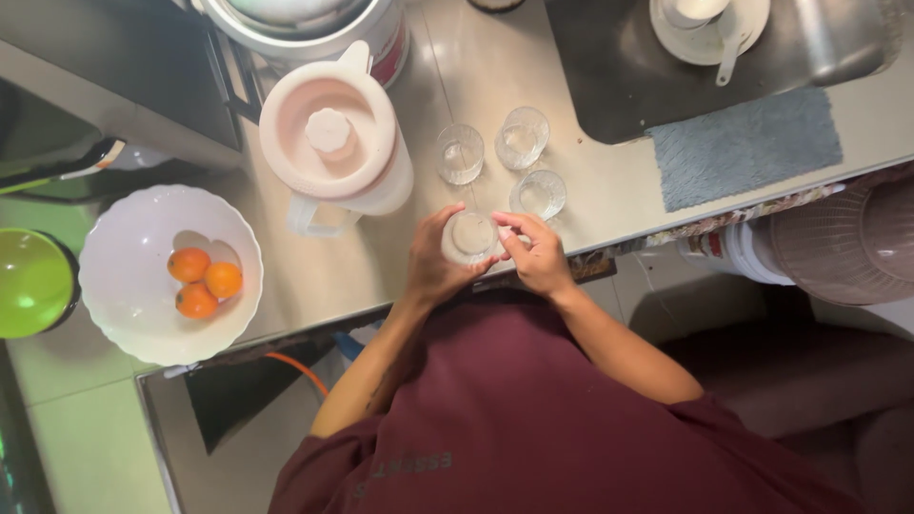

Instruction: Setting the dining table with plates, drinking glasses, and a bowl of rice.

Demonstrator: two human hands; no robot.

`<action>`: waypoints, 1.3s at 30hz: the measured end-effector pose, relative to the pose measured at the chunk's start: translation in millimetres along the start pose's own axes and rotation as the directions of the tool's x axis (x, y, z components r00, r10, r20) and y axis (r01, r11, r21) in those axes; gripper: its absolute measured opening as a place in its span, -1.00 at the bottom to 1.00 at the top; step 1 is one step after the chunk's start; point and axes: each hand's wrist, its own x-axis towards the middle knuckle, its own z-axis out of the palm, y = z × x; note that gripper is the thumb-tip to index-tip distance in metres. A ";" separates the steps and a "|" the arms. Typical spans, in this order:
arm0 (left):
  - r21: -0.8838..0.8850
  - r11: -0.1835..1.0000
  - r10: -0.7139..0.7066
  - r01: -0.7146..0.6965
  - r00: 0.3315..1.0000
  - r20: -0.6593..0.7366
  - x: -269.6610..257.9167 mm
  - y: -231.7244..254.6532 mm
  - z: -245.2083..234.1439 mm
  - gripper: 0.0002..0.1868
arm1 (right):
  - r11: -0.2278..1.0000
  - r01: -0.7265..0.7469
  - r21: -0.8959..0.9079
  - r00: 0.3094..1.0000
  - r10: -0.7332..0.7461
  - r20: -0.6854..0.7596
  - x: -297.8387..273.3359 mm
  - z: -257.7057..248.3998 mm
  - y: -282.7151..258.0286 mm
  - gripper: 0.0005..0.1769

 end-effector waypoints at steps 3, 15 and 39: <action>0.070 0.996 0.044 -0.045 0.999 0.015 1.9 -17.6 7.8 -0.05 | 0.977 -0.048 -0.210 0.998 0.039 -0.047 5.8 7.7 -23.8 -0.65; 0.055 0.996 0.060 -0.065 0.994 0.090 12.6 -52.4 10.4 -0.13 | 0.941 -0.040 -0.335 0.992 -0.003 -0.127 1.1 36.6 -0.7 -0.47; 0.219 0.969 -0.072 0.110 0.982 -0.177 -10.1 -28.9 43.7 -0.06 | 0.723 0.213 -0.657 0.939 -0.338 -0.067 37.5 -59.2 30.8 0.18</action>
